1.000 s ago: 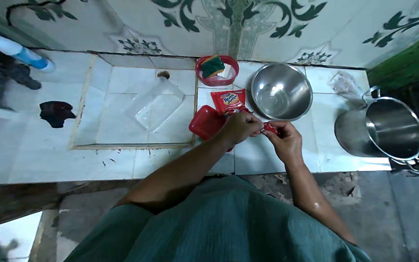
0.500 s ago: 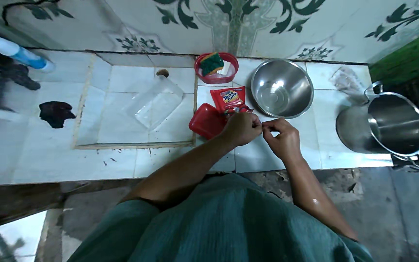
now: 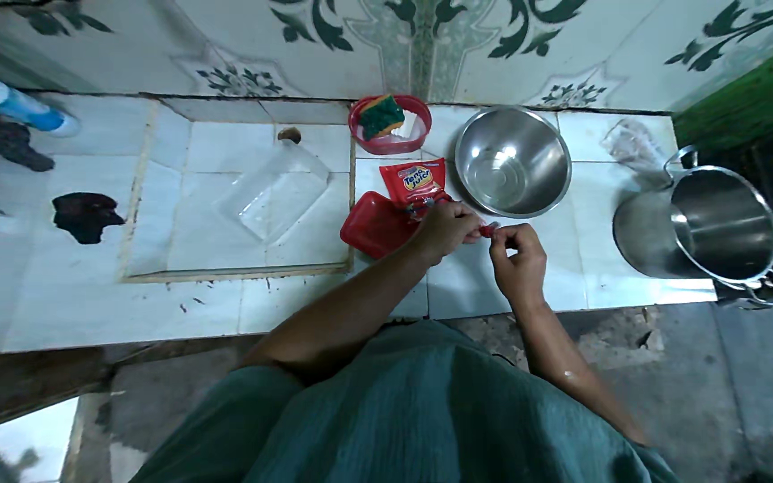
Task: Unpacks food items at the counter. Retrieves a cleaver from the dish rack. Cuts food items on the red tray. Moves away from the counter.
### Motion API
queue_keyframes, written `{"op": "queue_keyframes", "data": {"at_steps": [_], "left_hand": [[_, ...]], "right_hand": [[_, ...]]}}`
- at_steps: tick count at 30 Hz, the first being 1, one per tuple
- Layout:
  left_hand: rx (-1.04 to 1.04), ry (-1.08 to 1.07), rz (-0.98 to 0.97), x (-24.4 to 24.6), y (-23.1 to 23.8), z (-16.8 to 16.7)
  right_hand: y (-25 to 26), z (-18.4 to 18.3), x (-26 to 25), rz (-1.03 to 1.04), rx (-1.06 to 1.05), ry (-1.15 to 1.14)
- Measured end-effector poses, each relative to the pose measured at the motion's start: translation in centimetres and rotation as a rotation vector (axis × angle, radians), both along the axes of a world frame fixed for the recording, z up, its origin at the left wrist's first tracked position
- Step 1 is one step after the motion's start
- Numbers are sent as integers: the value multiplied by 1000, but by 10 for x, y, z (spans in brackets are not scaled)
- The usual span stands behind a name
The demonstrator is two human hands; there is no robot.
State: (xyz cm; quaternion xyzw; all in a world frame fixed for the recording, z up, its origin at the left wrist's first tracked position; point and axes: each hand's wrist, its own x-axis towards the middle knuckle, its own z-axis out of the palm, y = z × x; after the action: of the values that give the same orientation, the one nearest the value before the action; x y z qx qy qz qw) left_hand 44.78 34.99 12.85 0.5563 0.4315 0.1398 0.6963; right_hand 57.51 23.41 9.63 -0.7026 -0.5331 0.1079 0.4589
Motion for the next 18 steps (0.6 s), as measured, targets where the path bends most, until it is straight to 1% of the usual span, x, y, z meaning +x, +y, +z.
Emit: {"op": "queue_keyframes", "data": {"at_steps": [1, 2, 4, 5, 8, 10, 12, 13, 14, 15, 16, 18], "left_hand": [[-17, -26, 9, -1, 0, -1], [-12, -43, 10, -1, -1, -1], [30, -50, -13, -3, 0, -2], [62, -39, -36, -2, 1, -2], [128, 3, -89, 3, 2, -7], [111, 0, -80, 4, 2, -11], [99, -10, -73, 2, 1, -12], [110, -7, -94, 0, 0, -10], [137, 8, -140, -3, -1, -8], [181, 22, -202, -5, -3, -3], [240, 32, -270, -6, -6, 2], [367, 40, -363, -5, -8, 11]], "right_hand": [[-1, -4, 2, 50, 56, 29], [-2, -6, 6, 107, 66, 109], [-3, -7, 12, 192, -34, 271], [-2, -7, 15, 206, -107, 312], [4, -14, 20, 192, -244, 329], [6, -18, 21, 183, -269, 470], [6, -22, 24, 189, -237, 668], [5, -22, 25, 177, -211, 742], [4, -22, 26, 144, -205, 768], [4, -21, 28, 100, -225, 733], [4, -20, 29, 70, -256, 642], [3, -20, 32, 106, -333, 389]]}}
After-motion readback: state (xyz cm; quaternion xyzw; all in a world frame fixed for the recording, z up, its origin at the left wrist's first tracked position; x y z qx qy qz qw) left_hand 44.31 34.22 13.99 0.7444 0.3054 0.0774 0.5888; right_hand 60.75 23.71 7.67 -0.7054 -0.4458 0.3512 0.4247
